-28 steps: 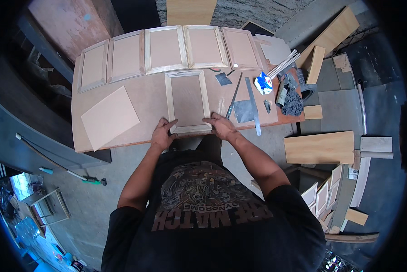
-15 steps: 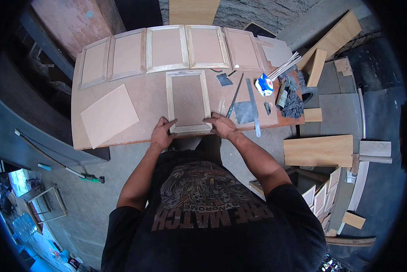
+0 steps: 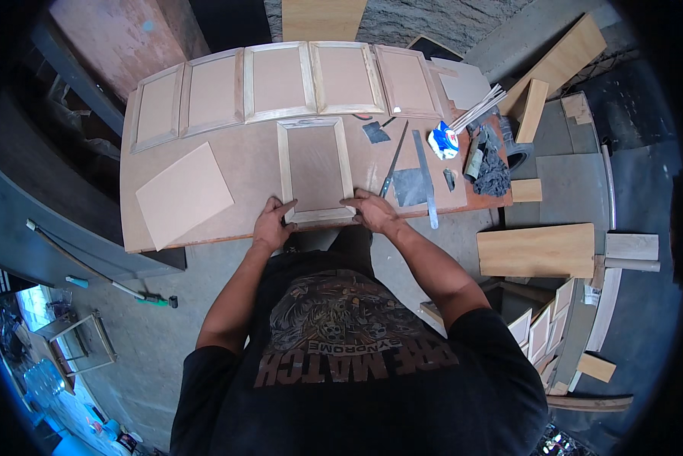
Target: Cutting and assembling small wooden frame pieces on a workshop table.
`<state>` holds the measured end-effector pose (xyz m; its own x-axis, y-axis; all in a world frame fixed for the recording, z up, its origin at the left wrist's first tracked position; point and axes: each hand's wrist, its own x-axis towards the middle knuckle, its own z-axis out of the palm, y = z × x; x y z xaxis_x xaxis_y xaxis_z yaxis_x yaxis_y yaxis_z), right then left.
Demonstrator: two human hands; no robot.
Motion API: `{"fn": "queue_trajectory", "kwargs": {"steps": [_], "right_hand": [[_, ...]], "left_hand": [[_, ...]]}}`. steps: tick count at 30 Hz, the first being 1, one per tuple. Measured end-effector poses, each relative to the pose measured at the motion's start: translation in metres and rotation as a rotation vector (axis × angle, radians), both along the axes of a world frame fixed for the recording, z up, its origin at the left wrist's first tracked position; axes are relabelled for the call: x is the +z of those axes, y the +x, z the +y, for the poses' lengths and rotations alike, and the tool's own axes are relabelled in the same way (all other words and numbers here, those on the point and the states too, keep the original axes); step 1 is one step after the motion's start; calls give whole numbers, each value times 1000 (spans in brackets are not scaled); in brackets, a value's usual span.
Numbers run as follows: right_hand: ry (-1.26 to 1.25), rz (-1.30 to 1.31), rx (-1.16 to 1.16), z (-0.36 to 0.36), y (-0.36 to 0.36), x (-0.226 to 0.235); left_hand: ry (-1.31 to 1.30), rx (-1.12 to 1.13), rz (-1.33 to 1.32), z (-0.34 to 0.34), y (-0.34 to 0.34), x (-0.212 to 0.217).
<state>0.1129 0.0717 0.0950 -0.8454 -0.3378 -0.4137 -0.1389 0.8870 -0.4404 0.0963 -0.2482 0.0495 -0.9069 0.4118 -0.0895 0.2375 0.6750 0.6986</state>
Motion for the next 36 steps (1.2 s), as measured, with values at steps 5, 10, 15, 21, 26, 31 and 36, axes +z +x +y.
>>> {"fn": "queue_trajectory", "kwargs": {"steps": [5,10,15,21,26,31,36], "right_hand": [[2,75,12,1,3,-8],[8,60,-3,2,2,-7],[-2,85,20,4,3,-5],[-2,90,32,5,4,-3],[2,11,-6,3,3,3],[3,29,2,3,3,3],[-10,38,-9,5,4,0]], "left_hand": [[-8,20,-25,2,1,0],[-14,11,-18,3,1,-2],[-7,6,-32,5,2,-1],[-13,17,-20,6,4,0],[-38,54,-71,15,2,17],[-113,51,-63,18,0,14],[-104,122,-105,25,-3,19]]}}
